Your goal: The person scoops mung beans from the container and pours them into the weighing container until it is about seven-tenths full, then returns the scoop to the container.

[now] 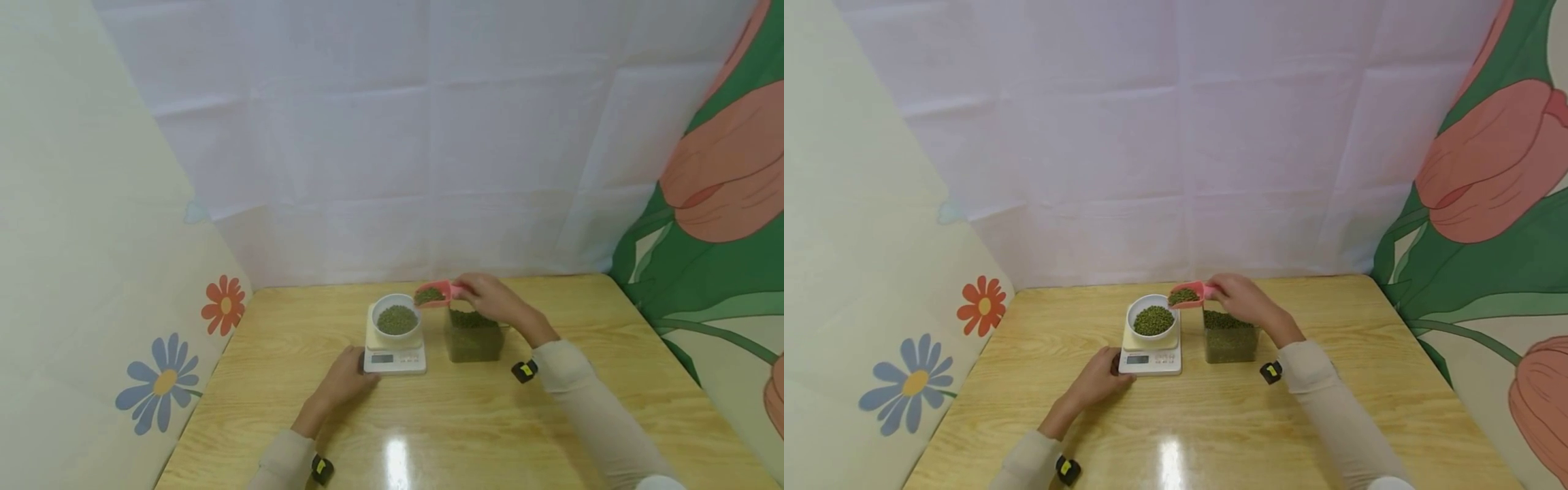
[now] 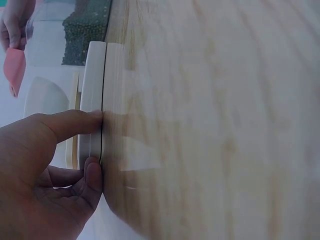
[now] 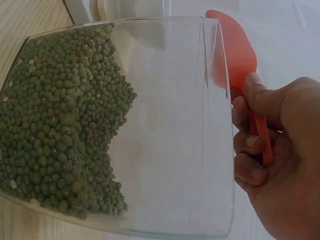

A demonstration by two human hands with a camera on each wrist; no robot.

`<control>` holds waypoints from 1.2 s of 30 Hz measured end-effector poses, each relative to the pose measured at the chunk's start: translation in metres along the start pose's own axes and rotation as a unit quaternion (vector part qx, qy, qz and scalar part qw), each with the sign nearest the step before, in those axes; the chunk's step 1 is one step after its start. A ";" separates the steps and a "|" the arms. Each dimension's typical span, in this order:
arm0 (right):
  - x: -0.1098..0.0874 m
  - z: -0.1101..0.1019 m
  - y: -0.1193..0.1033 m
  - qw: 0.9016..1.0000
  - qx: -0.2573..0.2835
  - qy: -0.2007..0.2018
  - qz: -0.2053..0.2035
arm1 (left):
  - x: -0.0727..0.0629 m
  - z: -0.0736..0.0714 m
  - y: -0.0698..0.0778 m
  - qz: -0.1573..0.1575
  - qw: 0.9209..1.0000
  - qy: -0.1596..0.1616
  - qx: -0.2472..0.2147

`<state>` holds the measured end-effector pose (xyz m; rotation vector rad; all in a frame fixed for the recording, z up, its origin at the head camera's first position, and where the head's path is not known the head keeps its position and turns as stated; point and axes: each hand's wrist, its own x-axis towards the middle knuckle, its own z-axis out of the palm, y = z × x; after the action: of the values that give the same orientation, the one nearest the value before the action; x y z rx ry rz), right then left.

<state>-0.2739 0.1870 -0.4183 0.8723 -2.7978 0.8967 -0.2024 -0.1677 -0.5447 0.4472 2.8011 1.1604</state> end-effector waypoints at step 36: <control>0.011 0.007 -0.012 0.999 -0.015 -0.052 -0.001 | 0.000 0.001 0.000 0.002 1.000 -0.002 0.007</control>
<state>-0.2757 0.1693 -0.4152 0.9449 -2.8891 0.8288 -0.2028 -0.1673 -0.5453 0.4556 2.8084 1.1394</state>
